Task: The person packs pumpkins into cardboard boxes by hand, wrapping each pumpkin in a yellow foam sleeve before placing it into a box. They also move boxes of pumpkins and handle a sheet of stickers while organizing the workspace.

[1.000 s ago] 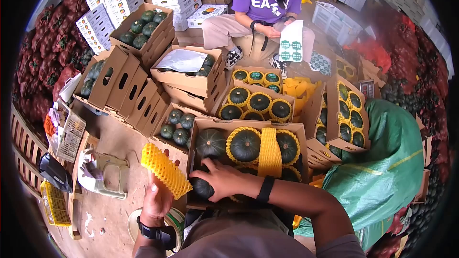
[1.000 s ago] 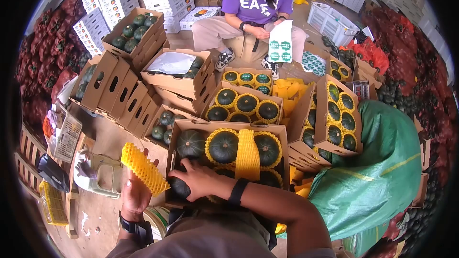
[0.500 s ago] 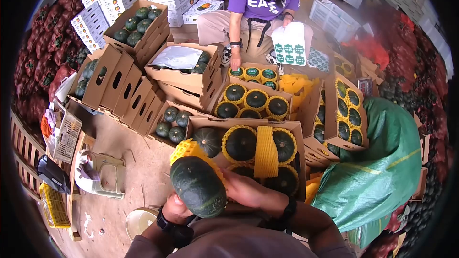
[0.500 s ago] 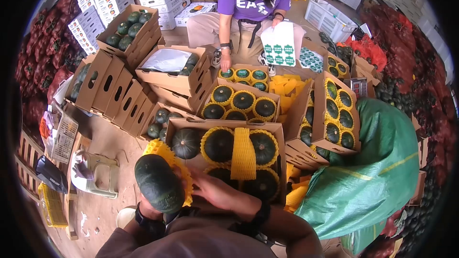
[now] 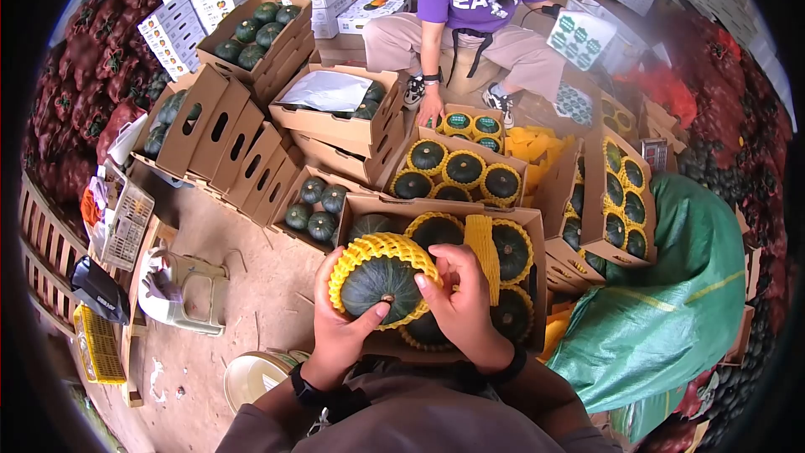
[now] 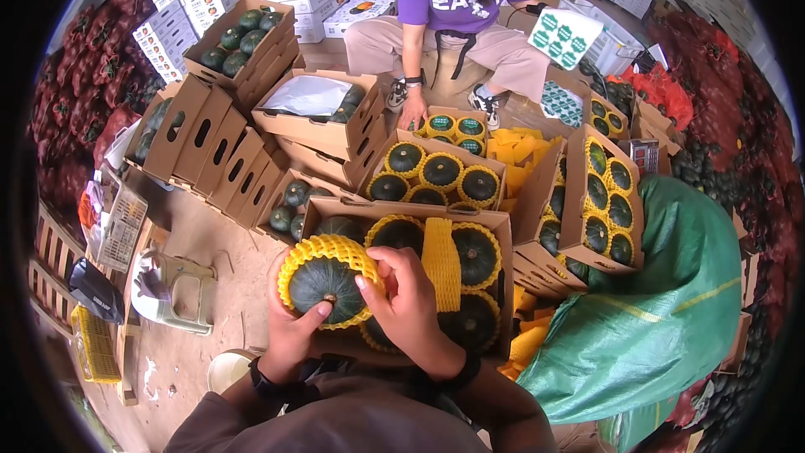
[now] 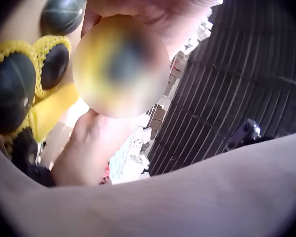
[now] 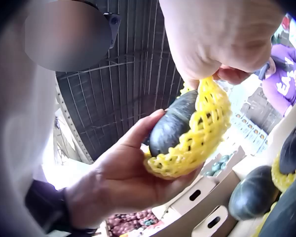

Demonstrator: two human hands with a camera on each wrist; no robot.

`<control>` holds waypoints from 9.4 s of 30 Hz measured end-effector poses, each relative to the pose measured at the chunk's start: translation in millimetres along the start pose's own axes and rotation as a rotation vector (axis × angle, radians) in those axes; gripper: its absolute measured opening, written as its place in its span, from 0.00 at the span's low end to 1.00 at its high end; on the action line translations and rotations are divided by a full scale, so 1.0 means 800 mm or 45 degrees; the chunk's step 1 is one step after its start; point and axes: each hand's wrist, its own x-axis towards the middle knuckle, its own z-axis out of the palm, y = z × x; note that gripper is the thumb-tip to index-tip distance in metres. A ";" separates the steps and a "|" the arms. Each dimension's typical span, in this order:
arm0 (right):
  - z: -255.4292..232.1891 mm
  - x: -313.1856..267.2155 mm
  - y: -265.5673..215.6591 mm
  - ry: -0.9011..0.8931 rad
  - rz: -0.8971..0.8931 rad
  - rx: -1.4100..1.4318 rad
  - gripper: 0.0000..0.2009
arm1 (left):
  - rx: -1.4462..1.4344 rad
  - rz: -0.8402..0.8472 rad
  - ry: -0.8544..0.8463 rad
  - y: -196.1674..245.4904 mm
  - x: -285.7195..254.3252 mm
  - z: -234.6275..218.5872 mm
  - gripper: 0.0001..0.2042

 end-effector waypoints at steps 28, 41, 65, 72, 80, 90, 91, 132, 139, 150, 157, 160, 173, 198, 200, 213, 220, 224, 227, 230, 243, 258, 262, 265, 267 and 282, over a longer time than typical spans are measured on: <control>0.010 0.020 -0.026 -0.856 -0.270 -0.215 0.47 | -0.193 -0.581 -0.543 0.037 -0.023 -0.054 0.43; 0.089 -0.016 0.017 -1.212 -0.025 -1.067 0.41 | 1.392 -0.472 -0.316 -0.003 -0.037 -0.125 0.09; -0.073 -0.022 -0.044 -0.680 0.203 0.131 0.14 | 1.248 0.560 -0.957 0.026 0.011 0.000 0.18; -0.021 -0.008 0.006 0.164 0.180 0.392 0.17 | 1.134 0.942 -0.207 0.013 0.003 0.030 0.38; 0.003 -0.002 0.049 0.249 0.145 0.701 0.03 | -0.486 -0.239 -0.622 -0.016 0.013 -0.010 0.06; -0.053 -0.022 0.020 -0.607 0.434 1.250 0.30 | 1.139 0.822 -0.442 0.033 0.017 -0.006 0.25; -0.051 -0.024 0.030 -0.520 0.371 1.303 0.28 | 1.202 0.976 -0.309 0.027 0.012 -0.008 0.15; 0.107 0.068 0.048 -0.643 -0.030 -1.334 0.40 | -0.560 -0.430 -0.218 -0.014 -0.019 -0.092 0.53; 0.083 0.080 0.039 -0.607 -0.015 -0.730 0.43 | -0.535 -0.392 -0.170 -0.006 -0.021 -0.084 0.52; 0.040 0.000 0.047 -0.531 0.899 1.118 0.27 | -0.862 -0.321 -0.196 -0.001 0.001 -0.057 0.33; 0.008 0.017 0.035 -0.560 0.781 1.702 0.11 | -0.757 -0.486 -0.371 0.007 -0.011 -0.037 0.36; 0.006 0.028 0.022 0.152 -0.156 0.078 0.12 | -0.386 -0.342 -0.150 0.012 -0.002 -0.004 0.39; 0.015 0.021 0.009 -0.311 0.520 0.876 0.20 | 0.385 0.092 -0.139 -0.010 0.018 -0.012 0.41; 0.072 0.089 0.038 -0.410 -0.363 -0.533 0.41 | 1.939 -0.268 -0.270 0.005 0.047 -0.109 0.14; 0.087 0.079 0.050 -0.583 -0.447 -1.134 0.38 | 1.912 -0.211 -0.255 -0.004 0.043 -0.112 0.13; -0.091 0.064 -0.004 -0.742 0.126 -0.169 0.38 | 0.426 -0.624 -0.472 -0.038 -0.001 -0.164 0.38; -0.175 -0.175 0.162 0.190 0.885 0.779 0.32 | -0.009 -0.649 -0.383 -0.060 -0.025 -0.140 0.41; -0.168 -0.134 0.125 0.327 0.666 0.983 0.30 | -0.066 -0.584 -0.487 -0.043 0.033 -0.113 0.40; -0.185 -0.081 0.149 0.407 0.568 1.098 0.27 | -0.322 -0.505 -0.389 -0.058 0.102 -0.088 0.39; -0.184 -0.004 0.163 0.434 0.566 1.173 0.23 | -0.461 -0.535 -0.282 -0.053 0.173 -0.093 0.42; -0.033 0.110 0.204 0.542 0.169 -0.012 0.18 | 0.170 -1.070 0.759 -0.145 -0.009 -0.474 0.24; 0.264 0.074 0.506 -1.103 0.453 -0.544 0.27 | -0.262 -1.311 0.646 -0.370 0.178 -0.490 0.35; 0.261 0.075 0.467 -1.167 0.316 -0.762 0.20 | -0.493 -1.122 0.617 -0.390 0.213 -0.493 0.40; 0.255 0.089 0.427 -0.783 0.736 -0.333 0.14 | -0.793 -0.661 0.878 -0.420 0.236 -0.499 0.29; 0.255 0.102 0.395 -0.428 1.123 -0.002 0.11 | -0.929 -0.670 0.771 -0.496 0.216 -0.536 0.18; 0.154 0.172 0.122 -0.309 1.045 0.591 0.12 | -0.882 -0.284 0.888 -0.146 0.082 -0.319 0.25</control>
